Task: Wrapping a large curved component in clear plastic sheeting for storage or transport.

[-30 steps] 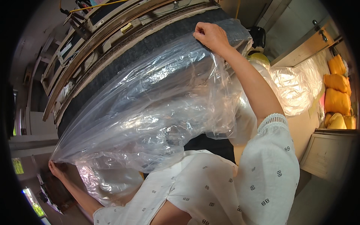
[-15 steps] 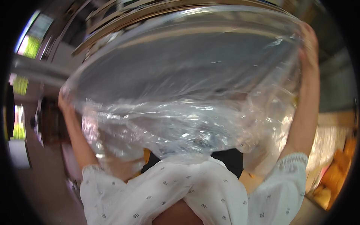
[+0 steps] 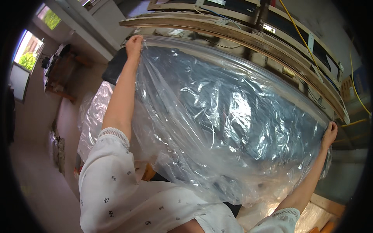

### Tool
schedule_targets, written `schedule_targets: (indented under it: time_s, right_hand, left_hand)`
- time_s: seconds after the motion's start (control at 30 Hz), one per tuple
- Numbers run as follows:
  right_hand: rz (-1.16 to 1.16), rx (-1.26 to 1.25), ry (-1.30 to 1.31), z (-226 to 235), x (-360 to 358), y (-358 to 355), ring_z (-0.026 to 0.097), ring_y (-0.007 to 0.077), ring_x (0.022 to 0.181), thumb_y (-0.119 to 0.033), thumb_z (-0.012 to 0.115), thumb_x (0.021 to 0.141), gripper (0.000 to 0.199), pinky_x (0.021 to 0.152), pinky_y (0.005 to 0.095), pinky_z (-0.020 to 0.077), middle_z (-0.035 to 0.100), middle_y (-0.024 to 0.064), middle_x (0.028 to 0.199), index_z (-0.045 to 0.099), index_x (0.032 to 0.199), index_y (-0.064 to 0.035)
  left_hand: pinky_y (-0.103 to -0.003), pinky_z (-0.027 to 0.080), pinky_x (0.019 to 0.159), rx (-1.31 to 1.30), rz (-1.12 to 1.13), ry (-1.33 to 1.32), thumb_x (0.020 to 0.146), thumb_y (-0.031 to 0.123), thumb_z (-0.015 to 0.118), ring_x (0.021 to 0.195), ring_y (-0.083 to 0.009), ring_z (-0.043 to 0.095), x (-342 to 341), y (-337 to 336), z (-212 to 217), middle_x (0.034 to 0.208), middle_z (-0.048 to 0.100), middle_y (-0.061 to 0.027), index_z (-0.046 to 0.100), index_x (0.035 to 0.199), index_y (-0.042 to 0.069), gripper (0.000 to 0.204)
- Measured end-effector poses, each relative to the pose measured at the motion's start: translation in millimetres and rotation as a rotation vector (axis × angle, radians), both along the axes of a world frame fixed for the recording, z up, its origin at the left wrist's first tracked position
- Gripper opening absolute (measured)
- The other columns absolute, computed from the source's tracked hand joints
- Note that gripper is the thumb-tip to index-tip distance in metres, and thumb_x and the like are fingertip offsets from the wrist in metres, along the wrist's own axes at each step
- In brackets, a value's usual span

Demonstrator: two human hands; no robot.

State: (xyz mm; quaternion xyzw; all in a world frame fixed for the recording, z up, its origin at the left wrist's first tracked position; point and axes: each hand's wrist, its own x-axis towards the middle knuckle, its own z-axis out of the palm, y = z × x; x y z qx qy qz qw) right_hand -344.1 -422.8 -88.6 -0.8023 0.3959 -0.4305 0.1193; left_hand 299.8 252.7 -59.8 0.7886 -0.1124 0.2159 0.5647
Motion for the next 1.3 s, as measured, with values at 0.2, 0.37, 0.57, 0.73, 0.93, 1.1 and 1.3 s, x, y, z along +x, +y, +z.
schedule_targets:
  time_s: [0.2,0.37,0.57,0.73,0.93,1.1,1.3]
  right_hand:
    - [0.04,0.154,-0.064,8.4,26.2,5.5,0.052,0.0177,0.082,-0.03,0.061,0.082,0.033,0.078,0.0291,0.0411,0.059,0.0094,0.088,0.059,0.092,0.0015]
    - [-0.25,0.007,0.042,18.8,25.7,16.9,0.047,0.0284,0.09,-0.038,0.065,0.075,0.043,0.085,0.0351,0.037,0.053,0.0157,0.091,0.055,0.087,0.0026]
    - [-0.325,-0.033,0.033,18.0,9.8,-6.2,0.048,0.0303,0.094,-0.035,0.063,0.077,0.042,0.085,0.0371,0.0369,0.055,0.0187,0.095,0.056,0.09,0.0047]
    - [-0.267,0.045,-0.074,28.3,29.9,16.4,0.054,0.0356,0.088,-0.035,0.048,0.088,0.046,0.08,0.0408,0.0395,0.059,0.0252,0.092,0.058,0.095,0.0098]
    - [-0.415,0.122,0.068,38.9,7.8,25.3,0.055,0.0273,0.064,-0.042,0.038,0.092,0.051,0.061,0.0405,0.0395,0.06,0.0162,0.073,0.058,0.081,0.0033]
    - [-0.201,-0.231,-0.176,79.1,-5.4,107.8,0.049,0.017,0.069,-0.028,0.045,0.091,0.031,0.065,0.0304,0.0393,0.049,0.0129,0.074,0.052,0.083,0.0014]
    - [0.14,0.191,-0.238,103.7,-74.0,291.7,0.036,0.0128,0.064,-0.02,0.039,0.092,0.029,0.061,0.026,0.0326,0.037,0.0057,0.068,0.04,0.07,-0.0018]
  left_hand:
    - [-0.027,0.044,0.062,0.187,0.072,0.022,0.07,0.027,0.067,0.062,-0.0125,0.055,19.4,13.7,8.9,0.066,0.06,-0.0024,0.068,0.083,0.006,0.025]
    - [-0.027,0.046,0.067,0.178,0.186,-0.01,0.067,0.026,0.071,0.068,-0.0154,0.057,-4.8,-11.2,20.2,0.073,0.06,-0.0067,0.062,0.087,0.0,0.035]
    - [-0.023,0.045,0.048,-0.407,-0.151,0.236,0.081,0.016,0.054,0.06,-0.0162,0.057,34.6,16.5,5.5,0.074,0.058,-0.0097,0.057,0.081,-0.002,0.019]
    - [-0.028,0.045,0.058,-0.272,0.159,0.111,0.085,0.024,0.046,0.068,-0.0179,0.057,31.4,42.1,14.1,0.081,0.06,-0.0111,0.057,0.089,-0.004,0.03]
    - [-0.042,0.035,0.091,0.348,0.176,0.36,0.086,0.058,0.03,0.1,-0.0243,0.053,15.6,3.8,10.1,0.101,0.063,-0.0127,0.067,0.097,0.005,0.066]
    - [-0.027,0.044,0.082,0.152,-0.155,0.076,0.084,0.025,0.062,0.088,-0.015,0.057,51.1,114.3,23.7,0.099,0.064,-0.0067,0.063,0.104,0.001,0.031]
    - [-0.034,0.045,0.082,0.634,0.294,0.219,0.077,0.04,0.062,0.089,-0.0244,0.059,71.2,287.6,62.7,0.096,0.065,-0.0105,0.065,0.101,0.004,0.043]
